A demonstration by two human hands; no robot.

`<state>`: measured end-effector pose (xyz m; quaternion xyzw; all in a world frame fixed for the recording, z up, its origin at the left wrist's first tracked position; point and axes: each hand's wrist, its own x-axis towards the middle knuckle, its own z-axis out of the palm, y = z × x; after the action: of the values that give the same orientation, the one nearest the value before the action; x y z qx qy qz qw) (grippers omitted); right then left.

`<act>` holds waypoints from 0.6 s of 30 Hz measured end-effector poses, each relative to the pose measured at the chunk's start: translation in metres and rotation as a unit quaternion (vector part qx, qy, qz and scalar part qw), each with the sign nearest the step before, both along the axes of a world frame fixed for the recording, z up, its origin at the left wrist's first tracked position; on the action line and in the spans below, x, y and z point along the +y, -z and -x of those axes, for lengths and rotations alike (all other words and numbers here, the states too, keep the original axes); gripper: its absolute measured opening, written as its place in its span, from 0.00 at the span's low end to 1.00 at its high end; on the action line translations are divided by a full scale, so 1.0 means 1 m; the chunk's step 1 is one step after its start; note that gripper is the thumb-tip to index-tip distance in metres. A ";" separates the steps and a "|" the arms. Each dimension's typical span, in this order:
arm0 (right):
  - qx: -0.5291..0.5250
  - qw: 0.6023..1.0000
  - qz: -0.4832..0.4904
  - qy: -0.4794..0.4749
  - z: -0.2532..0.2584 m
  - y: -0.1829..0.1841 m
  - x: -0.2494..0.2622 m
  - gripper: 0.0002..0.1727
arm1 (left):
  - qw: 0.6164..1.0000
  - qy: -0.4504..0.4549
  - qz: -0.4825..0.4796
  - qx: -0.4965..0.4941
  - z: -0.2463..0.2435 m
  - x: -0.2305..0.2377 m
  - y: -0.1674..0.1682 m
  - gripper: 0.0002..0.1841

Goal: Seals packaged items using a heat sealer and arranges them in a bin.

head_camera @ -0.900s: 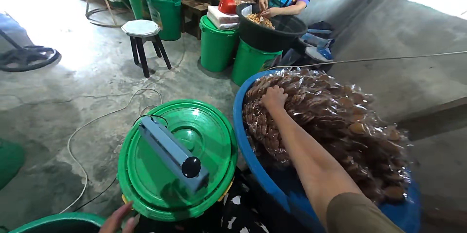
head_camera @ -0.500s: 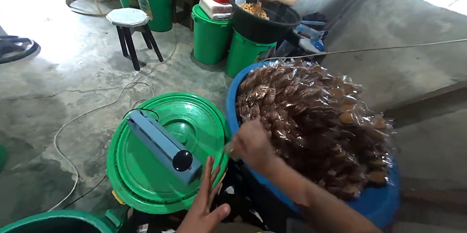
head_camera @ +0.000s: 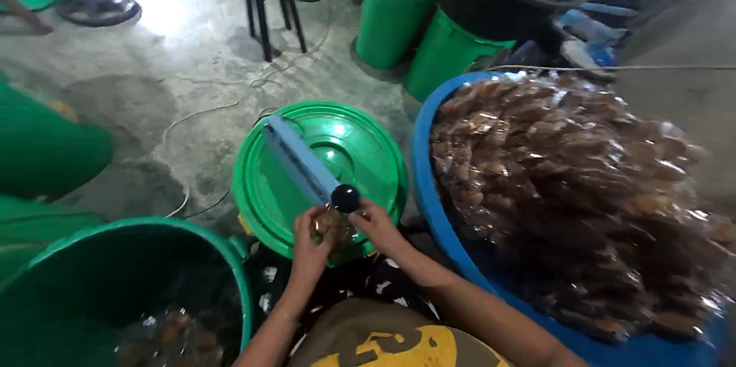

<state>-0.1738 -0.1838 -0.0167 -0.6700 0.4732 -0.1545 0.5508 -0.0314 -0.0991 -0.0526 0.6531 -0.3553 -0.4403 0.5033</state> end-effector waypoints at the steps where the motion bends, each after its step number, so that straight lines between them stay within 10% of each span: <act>1: 0.047 0.998 0.029 -0.020 -0.008 0.004 -0.009 0.26 | 0.999 -0.017 0.008 -0.047 -0.005 -0.006 0.006 0.31; 7: 0.075 0.996 0.046 -0.009 -0.022 -0.026 -0.075 0.26 | 0.997 -0.065 -0.031 -0.028 -0.034 -0.036 0.011 0.31; 11: 0.175 0.945 0.144 -0.235 -0.045 -0.078 -0.061 0.30 | 0.992 -0.124 -0.007 -0.027 -0.056 -0.058 0.003 0.31; 15: 0.363 0.871 0.151 -0.294 -0.077 -0.055 -0.032 0.49 | 0.990 -0.115 -0.028 -0.077 -0.079 -0.070 0.000 0.29; 18: 0.312 0.891 0.251 -0.215 -0.069 -0.026 -0.021 0.39 | 0.986 -0.164 -0.019 -0.019 -0.092 -0.066 0.017 0.29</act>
<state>-0.1050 -0.2051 0.0092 -0.8851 0.4103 0.0711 0.2080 0.0601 -0.1653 -0.0698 0.7204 -0.2441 -0.3459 0.5494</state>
